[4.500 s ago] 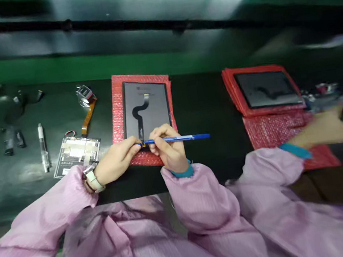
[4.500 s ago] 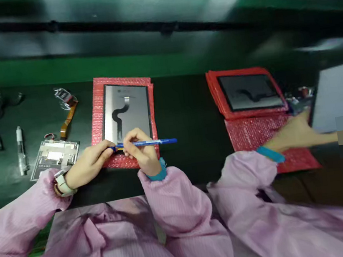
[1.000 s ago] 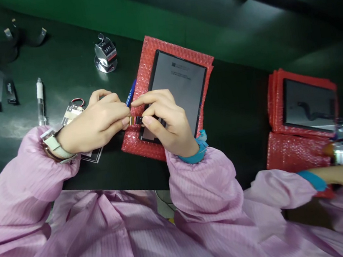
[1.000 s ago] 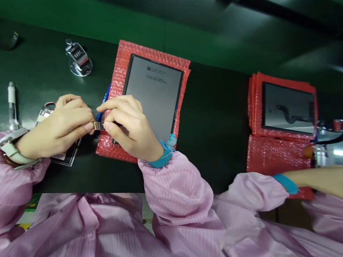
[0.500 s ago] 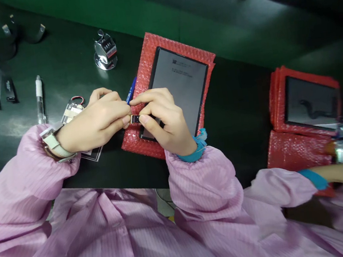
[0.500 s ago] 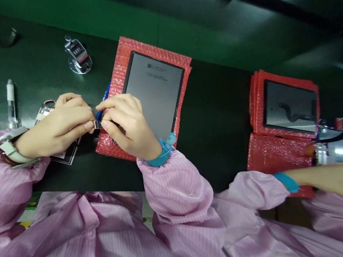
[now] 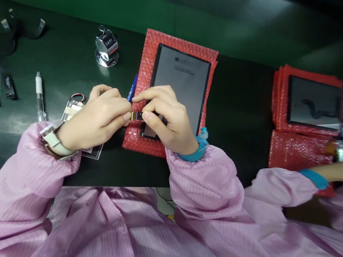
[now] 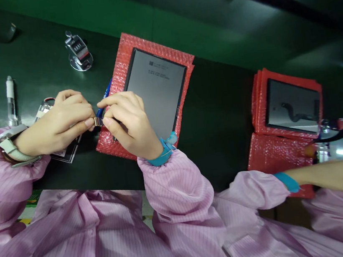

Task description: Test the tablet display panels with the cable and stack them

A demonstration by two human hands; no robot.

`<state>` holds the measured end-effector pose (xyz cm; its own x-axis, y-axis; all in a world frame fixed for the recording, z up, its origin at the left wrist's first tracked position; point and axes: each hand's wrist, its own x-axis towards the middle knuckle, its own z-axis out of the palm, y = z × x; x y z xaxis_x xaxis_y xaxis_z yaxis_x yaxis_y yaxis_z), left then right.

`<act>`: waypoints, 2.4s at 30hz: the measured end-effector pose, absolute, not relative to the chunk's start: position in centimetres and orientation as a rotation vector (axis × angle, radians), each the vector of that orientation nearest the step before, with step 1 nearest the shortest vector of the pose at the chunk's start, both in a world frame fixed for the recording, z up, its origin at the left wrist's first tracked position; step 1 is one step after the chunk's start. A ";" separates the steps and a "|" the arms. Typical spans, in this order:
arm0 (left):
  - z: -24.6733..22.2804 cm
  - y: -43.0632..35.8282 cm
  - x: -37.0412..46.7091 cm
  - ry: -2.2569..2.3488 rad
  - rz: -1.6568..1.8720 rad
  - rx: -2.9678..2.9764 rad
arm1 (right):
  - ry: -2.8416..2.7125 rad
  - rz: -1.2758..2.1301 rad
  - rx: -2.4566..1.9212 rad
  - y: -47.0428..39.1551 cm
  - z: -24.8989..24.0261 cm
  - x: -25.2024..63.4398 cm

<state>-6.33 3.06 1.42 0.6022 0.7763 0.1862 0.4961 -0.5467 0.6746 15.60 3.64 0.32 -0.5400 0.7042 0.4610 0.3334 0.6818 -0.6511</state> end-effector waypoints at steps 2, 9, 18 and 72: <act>1.4 3.0 -6.3 0.995 0.644 2.251 | -2.145 0.643 -0.809 3.7 0.3 15.7; 1.4 3.0 -6.3 0.983 0.652 2.261 | -2.172 0.644 -0.792 3.8 0.1 15.7; 1.4 3.1 -6.3 0.986 0.638 2.273 | -2.205 0.652 -0.820 3.7 0.3 15.7; 2.2 3.1 -6.7 1.108 0.674 2.248 | -2.229 0.654 -0.974 3.6 -0.1 15.5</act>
<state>-6.68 3.09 2.17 0.5371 0.8206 0.1951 0.5509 -0.5164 0.6556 15.55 3.63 -0.08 -0.5416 0.7714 0.3340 0.4688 0.6070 -0.6417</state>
